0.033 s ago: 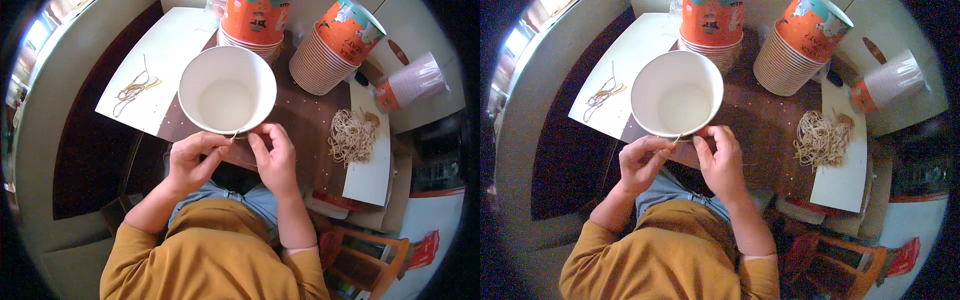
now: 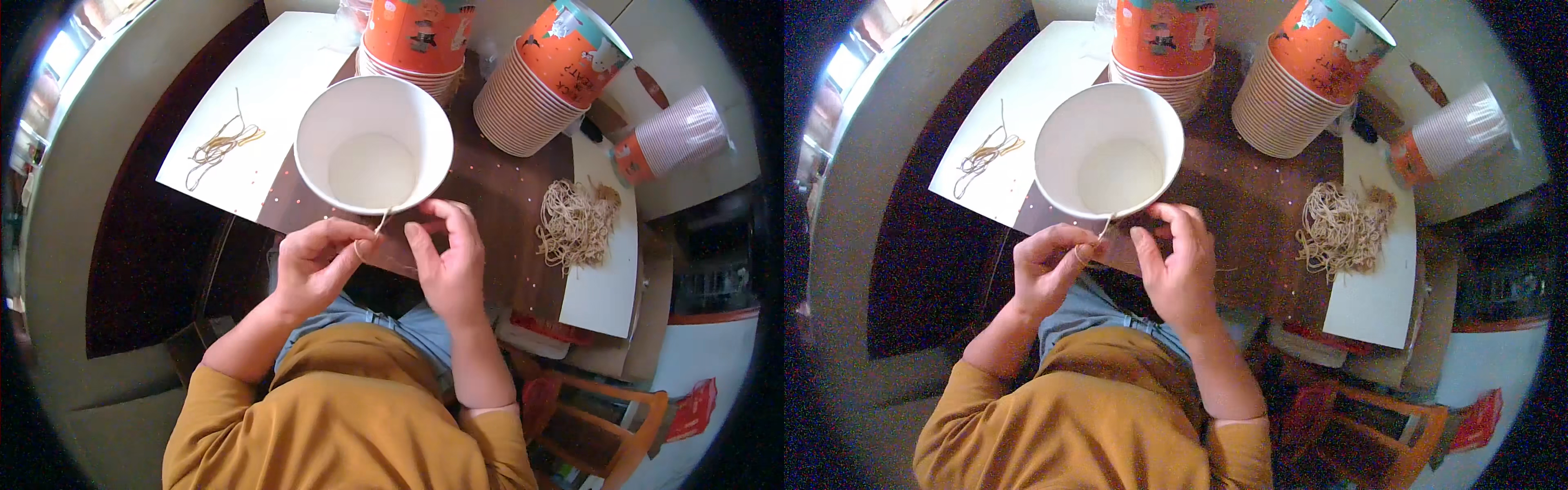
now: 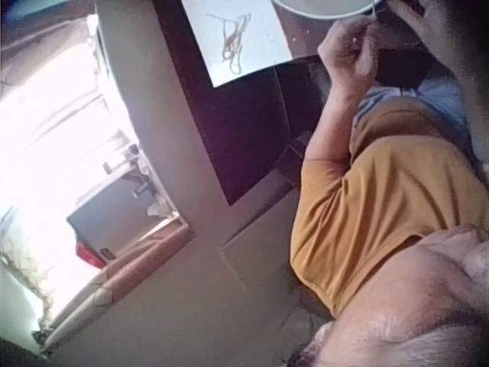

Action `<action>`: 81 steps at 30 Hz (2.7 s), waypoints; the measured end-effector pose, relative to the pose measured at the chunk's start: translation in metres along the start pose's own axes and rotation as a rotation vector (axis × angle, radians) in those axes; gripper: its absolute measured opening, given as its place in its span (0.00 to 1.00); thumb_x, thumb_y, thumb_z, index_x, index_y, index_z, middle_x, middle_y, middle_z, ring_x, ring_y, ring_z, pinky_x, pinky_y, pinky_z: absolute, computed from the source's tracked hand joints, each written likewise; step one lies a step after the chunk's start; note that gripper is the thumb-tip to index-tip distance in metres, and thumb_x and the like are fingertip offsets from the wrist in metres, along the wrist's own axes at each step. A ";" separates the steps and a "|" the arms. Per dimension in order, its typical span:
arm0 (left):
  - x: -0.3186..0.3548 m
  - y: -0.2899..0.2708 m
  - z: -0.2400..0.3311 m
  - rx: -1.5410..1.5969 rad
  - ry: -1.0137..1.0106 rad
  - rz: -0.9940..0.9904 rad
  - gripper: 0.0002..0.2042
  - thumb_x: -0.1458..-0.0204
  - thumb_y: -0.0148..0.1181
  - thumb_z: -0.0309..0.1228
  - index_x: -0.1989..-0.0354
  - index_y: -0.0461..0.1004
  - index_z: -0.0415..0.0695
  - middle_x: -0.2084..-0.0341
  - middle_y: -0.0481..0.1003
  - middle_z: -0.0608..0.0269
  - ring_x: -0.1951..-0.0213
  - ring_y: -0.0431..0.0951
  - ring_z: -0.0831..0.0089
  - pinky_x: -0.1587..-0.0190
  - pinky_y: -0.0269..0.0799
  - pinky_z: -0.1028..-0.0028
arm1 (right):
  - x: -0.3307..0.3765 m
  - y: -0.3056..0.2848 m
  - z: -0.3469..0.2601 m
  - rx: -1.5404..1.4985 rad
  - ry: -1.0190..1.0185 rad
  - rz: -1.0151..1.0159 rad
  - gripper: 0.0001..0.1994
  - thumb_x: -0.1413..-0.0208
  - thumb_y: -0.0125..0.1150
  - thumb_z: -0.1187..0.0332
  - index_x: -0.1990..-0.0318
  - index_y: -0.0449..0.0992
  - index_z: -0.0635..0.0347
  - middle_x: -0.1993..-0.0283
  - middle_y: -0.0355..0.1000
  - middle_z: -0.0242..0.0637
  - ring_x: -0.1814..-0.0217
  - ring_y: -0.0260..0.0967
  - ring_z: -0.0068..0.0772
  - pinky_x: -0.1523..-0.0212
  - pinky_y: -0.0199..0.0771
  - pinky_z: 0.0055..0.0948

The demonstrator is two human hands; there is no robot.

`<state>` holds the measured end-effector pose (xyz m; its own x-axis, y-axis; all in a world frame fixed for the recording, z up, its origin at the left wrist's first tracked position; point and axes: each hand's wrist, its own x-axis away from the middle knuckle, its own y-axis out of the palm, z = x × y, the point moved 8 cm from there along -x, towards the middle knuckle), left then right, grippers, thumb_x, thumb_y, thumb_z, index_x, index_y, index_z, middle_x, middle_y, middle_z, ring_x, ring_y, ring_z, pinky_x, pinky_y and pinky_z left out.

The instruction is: Attaching elastic strings to paper buckets/cups as part of an assembly process.

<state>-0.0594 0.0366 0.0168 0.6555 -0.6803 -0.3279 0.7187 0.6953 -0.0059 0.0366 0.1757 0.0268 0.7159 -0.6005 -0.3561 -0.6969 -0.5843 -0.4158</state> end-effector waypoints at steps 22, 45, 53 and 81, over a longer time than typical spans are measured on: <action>0.007 0.006 0.064 -0.230 -0.200 -0.520 0.10 0.43 0.47 0.28 0.72 0.71 0.36 0.80 0.70 0.53 0.77 0.73 0.61 0.72 0.69 0.69 | 0.018 0.029 -0.078 0.199 -0.884 -0.005 0.10 0.59 0.66 0.65 0.65 0.79 0.51 0.57 0.75 0.31 0.54 0.69 0.36 0.49 0.64 0.41; 0.016 0.056 0.125 0.013 -0.001 -1.087 0.10 0.42 0.48 0.28 0.66 0.74 0.34 0.71 0.76 0.52 0.68 0.77 0.57 0.63 0.73 0.67 | 0.024 -0.038 -0.053 0.323 -0.805 -0.200 0.08 0.52 0.63 0.73 0.63 0.77 0.56 0.59 0.76 0.34 0.58 0.74 0.30 0.43 0.65 0.42; -0.019 0.042 0.115 -0.361 -0.107 -1.114 0.08 0.43 0.52 0.28 0.63 0.75 0.37 0.71 0.76 0.52 0.68 0.78 0.59 0.64 0.73 0.68 | 0.001 -0.074 -0.036 0.328 -0.602 -0.543 0.15 0.61 0.69 0.72 0.60 0.78 0.56 0.50 0.73 0.39 0.45 0.68 0.38 0.40 0.60 0.41; -0.090 0.047 0.055 -0.168 -0.428 -0.800 0.17 0.42 0.51 0.40 0.72 0.77 0.38 0.81 0.74 0.67 0.79 0.70 0.82 0.73 0.66 0.80 | -0.052 0.007 -0.060 -0.586 0.146 -0.710 0.29 0.44 0.59 0.69 0.38 0.55 0.66 0.51 0.70 0.44 0.50 0.69 0.30 0.49 0.69 0.28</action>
<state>-0.0712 0.1178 0.0980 0.0323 -0.9772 0.2098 0.9734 -0.0168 -0.2285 -0.0082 0.1699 0.0923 0.9978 -0.0364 -0.0547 -0.0361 -0.9993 0.0068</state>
